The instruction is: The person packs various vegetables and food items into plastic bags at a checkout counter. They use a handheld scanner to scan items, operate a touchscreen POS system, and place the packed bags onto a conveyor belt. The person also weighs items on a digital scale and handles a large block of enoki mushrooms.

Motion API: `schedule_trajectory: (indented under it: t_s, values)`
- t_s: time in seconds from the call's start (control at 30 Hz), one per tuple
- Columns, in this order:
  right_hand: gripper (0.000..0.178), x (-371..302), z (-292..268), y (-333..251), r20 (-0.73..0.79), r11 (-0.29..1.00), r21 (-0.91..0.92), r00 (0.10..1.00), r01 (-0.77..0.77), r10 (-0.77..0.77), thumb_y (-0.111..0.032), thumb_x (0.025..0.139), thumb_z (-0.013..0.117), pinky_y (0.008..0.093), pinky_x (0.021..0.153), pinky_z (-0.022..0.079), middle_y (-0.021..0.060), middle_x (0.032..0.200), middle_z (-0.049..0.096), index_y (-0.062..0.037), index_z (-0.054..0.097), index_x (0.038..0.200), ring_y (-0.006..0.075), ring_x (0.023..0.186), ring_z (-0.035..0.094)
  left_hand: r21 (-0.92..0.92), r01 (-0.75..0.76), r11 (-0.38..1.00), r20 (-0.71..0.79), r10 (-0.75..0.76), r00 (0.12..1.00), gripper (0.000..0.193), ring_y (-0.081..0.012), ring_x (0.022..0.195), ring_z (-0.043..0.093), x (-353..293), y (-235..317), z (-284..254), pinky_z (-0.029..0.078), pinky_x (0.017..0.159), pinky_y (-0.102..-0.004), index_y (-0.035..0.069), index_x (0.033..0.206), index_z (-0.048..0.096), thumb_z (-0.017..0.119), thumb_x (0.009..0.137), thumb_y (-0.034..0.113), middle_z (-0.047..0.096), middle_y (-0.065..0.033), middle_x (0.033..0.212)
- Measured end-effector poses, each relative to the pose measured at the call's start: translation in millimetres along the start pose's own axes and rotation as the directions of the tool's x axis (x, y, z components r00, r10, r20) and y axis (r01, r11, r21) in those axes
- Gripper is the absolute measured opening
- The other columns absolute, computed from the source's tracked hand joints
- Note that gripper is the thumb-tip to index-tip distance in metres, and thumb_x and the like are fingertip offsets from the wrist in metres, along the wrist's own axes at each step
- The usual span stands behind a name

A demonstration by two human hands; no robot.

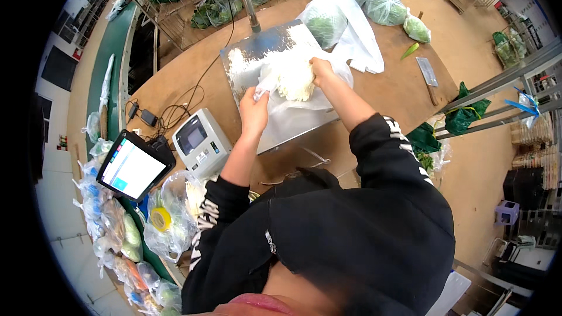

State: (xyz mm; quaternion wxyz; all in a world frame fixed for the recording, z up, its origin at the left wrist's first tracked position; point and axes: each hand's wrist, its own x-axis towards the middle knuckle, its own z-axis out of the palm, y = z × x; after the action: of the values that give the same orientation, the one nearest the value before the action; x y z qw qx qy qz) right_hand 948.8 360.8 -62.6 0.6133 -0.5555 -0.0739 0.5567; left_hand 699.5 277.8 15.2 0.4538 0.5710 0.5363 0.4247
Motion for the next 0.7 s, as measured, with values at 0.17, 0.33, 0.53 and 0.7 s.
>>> schedule_trajectory:
  t_s: [0.17,0.33,0.53,0.7]
  values:
    - [0.038,39,-14,38,-0.048,0.546,-0.778,0.837,0.31,-0.544,-0.022,0.095,0.055,0.052,0.095,0.048,0.0374,0.113,0.065,0.0131,0.066,0.1,0.0456,0.1,0.067,-0.403,0.149,0.903,0.004,-0.161,0.987,0.027,-0.0106,0.081,0.059,1,5,-10,0.048,0.071,-0.029,-0.002,0.11,0.061,0.071,0.092,0.014,0.066,-0.0048,0.092]
    - [0.042,-40,-2,12,0.458,0.036,-0.794,0.636,0.607,-0.621,-0.027,0.095,0.054,0.0541,0.089,0.047,0.0346,0.09,0.067,0.0117,0.068,0.087,0.0485,0.091,0.066,-0.286,0.129,0.949,-0.001,-0.135,0.991,0.057,-0.0171,0.094,0.061,-4,26,-16,0.05,0.084,-0.0313,-0.003,0.129,0.046,0.078,0.087,0.016,0.063,-0.0124,0.108]
    - [0.02,-96,59,-146,0.769,-0.227,-0.635,0.631,0.738,-0.1,-0.018,0.09,0.059,0.0472,0.084,0.051,0.0188,0.108,0.067,-0.0044,0.07,0.1,0.0415,0.096,0.063,-0.161,-0.075,0.984,-0.105,0.058,0.993,0.077,-0.0295,0.126,0.049,-29,8,-6,0.039,0.109,-0.0401,-0.003,0.144,0.033,0.08,0.085,0.016,0.046,-0.0208,0.136]
    - [0.047,21,192,-265,0.893,-0.605,-0.336,0.039,0.722,-0.449,-0.032,0.094,0.063,0.0498,0.1,0.046,0.0261,0.144,0.05,-0.0043,0.058,0.132,0.0428,0.126,0.053,-0.21,-0.02,0.977,-0.084,0.002,0.996,0.067,-0.0301,0.13,0.046,-63,13,-39,0.037,0.111,-0.0424,-0.002,0.143,0.035,0.07,0.088,0.015,0.044,-0.0172,0.139]
